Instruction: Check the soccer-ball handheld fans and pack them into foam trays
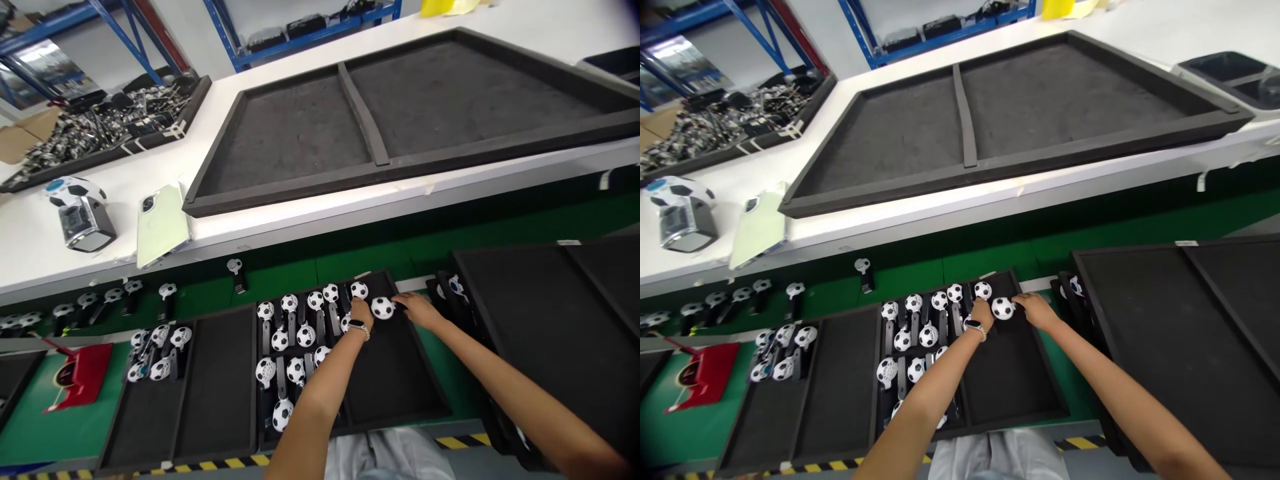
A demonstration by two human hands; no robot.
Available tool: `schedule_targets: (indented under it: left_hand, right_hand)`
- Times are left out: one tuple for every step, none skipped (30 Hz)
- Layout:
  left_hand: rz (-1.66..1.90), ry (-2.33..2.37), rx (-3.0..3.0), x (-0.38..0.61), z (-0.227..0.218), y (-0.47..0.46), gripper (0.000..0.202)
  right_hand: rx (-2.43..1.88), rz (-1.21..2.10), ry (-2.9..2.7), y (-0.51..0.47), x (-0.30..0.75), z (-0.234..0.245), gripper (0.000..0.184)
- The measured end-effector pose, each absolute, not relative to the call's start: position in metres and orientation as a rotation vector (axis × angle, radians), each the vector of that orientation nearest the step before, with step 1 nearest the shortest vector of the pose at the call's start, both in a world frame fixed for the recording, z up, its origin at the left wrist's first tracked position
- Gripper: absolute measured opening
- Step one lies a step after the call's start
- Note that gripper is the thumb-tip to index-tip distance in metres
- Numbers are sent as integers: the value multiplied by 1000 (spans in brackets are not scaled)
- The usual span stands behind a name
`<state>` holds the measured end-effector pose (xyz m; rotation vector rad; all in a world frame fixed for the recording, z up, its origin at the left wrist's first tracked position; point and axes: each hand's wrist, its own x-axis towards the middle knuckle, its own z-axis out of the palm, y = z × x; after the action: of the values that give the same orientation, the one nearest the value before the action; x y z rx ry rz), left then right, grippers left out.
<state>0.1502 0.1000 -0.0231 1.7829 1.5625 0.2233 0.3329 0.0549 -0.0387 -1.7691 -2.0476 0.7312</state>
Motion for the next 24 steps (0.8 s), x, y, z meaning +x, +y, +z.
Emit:
schedule_targets:
  left_hand:
    - [196,1591,1821,146,-20,96,72]
    - [202,1603,1846,141,-17,91,78]
    - [228,1598,1872,133,-12,87,80]
    - [261,1581,1906,123,-8,82,77]
    - [300,1562,1937,110,-4,77,70]
    - [343,1549,1961,94,0,73,62]
    - [393,1555,1976,74,2,70,54]
    - [446,1583,1979,52,4,67,48]
    - [499,1630,1972,27,4,66,43]
    - [551,1689,1956,0,3,65,39]
    - [600,1758,1932,-28,1,64,36]
    - [644,1832,1903,-58,-2,65,33]
    - [681,1905,1870,-89,-4,65,31]
    - [714,1976,1836,-119,-7,66,29]
    - [746,2045,1803,-149,-10,67,27]
    - [776,2112,1772,-178,-13,70,26]
    - [803,2173,1744,-206,-16,73,25]
    - [826,2229,1721,-232,-18,77,24]
    - [845,2278,1704,-257,-20,84,24]
    - [862,2324,1691,-280,-22,91,23]
    - [875,2364,1683,-303,-23,101,24]
    - [885,2399,1681,-324,-24,112,24]
    - [892,2427,1685,-345,-25,124,25]
    - [895,2450,1693,-365,-25,138,26]
  right_hand:
    - [-1673,623,-2223,65,333,-39,42]
    - [-1568,530,-2375,75,331,-40,38]
    - [-1465,462,-2500,83,328,-42,34]
    - [-1363,417,-2601,90,322,-46,31]
    - [-1268,388,-2680,95,316,-50,30]
    - [-1188,359,-2730,98,308,-55,30]
    - [-1141,323,-2749,99,300,-60,32]
    - [-1140,280,-2731,99,292,-66,36]
    - [-1193,231,-2676,98,285,-71,40]
    - [-1299,177,-2585,97,279,-76,44]
    - [-1433,123,-2466,96,273,-80,47]
    - [-1568,75,-2334,97,267,-83,48]
    - [-1675,44,-2214,99,259,-85,47]
    - [-1737,39,-2126,103,249,-86,45]
    - [-1752,64,-2079,109,235,-86,43]
    - [-1733,117,-2062,118,217,-84,42]
    - [-1694,195,-2063,129,193,-80,40]
    - [-1650,287,-2069,143,164,-75,39]
    - [-1607,386,-2080,159,130,-69,38]
    - [-1573,484,-2093,176,93,-62,38]
    - [-1551,577,-2106,194,53,-55,38]
    - [-1547,662,-2120,212,12,-47,39]
    - [-1566,738,-2127,229,-29,-41,42]
    - [-1622,810,-2108,244,-69,-35,47]
